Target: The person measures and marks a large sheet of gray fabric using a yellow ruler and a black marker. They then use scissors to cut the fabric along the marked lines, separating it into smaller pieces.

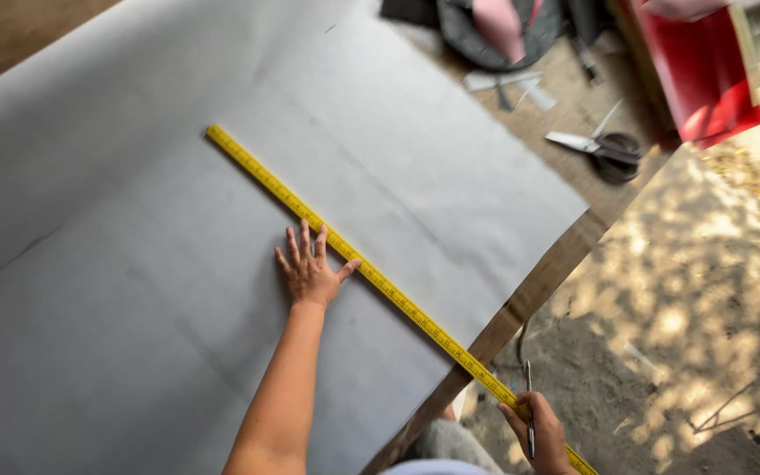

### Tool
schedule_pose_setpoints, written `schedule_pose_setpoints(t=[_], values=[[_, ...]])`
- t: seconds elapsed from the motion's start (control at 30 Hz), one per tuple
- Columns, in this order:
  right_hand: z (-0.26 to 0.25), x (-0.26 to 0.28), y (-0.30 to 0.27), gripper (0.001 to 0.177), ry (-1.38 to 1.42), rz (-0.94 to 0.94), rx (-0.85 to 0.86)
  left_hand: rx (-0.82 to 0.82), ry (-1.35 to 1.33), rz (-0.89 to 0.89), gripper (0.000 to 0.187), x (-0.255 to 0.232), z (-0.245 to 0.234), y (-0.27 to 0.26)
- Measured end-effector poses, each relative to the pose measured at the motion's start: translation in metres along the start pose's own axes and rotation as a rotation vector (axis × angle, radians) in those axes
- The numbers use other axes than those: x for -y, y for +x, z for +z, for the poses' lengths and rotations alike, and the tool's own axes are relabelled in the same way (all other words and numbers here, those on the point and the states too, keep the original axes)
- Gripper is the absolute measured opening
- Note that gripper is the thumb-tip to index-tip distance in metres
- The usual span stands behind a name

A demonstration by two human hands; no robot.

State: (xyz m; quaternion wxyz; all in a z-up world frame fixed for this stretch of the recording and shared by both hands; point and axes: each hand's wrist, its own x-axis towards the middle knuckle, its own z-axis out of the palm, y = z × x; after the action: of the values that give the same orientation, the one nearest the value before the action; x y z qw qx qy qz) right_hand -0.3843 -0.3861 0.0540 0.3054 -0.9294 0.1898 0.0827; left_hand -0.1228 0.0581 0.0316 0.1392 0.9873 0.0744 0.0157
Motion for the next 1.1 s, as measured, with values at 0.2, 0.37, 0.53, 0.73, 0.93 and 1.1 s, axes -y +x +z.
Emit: schedule_pose_setpoints(t=[0.2, 0.37, 0.53, 0.73, 0.93, 1.1], values=[[0.029, 0.049, -0.096, 0.024, 0.178, -0.226, 0.076, 0.05, 0.015, -0.008, 0.109, 0.081, -0.036, -0.062], [0.047, 0.058, -0.097, 0.026, 0.095, -0.253, 0.08, 0.062, 0.043, -0.009, 0.111, 0.1, -0.039, -0.048], [0.049, 0.051, -0.087, 0.027, 0.079, -0.344, 0.017, -0.089, 0.052, 0.063, 0.109, 0.103, -0.025, -0.038], [0.041, 0.058, -0.08, 0.029, 0.057, -0.362, 0.081, -0.128, 0.084, 0.041, 0.107, 0.1, -0.031, -0.038], [0.006, 0.057, -0.031, 0.02, -0.072, -0.412, -0.102, -0.097, 0.125, 0.014, 0.11, 0.095, -0.031, -0.038], [-0.029, 0.194, 0.055, 0.024, 0.296, -0.494, -0.167, -0.152, 0.1, 0.032, 0.108, 0.093, -0.036, -0.04]])
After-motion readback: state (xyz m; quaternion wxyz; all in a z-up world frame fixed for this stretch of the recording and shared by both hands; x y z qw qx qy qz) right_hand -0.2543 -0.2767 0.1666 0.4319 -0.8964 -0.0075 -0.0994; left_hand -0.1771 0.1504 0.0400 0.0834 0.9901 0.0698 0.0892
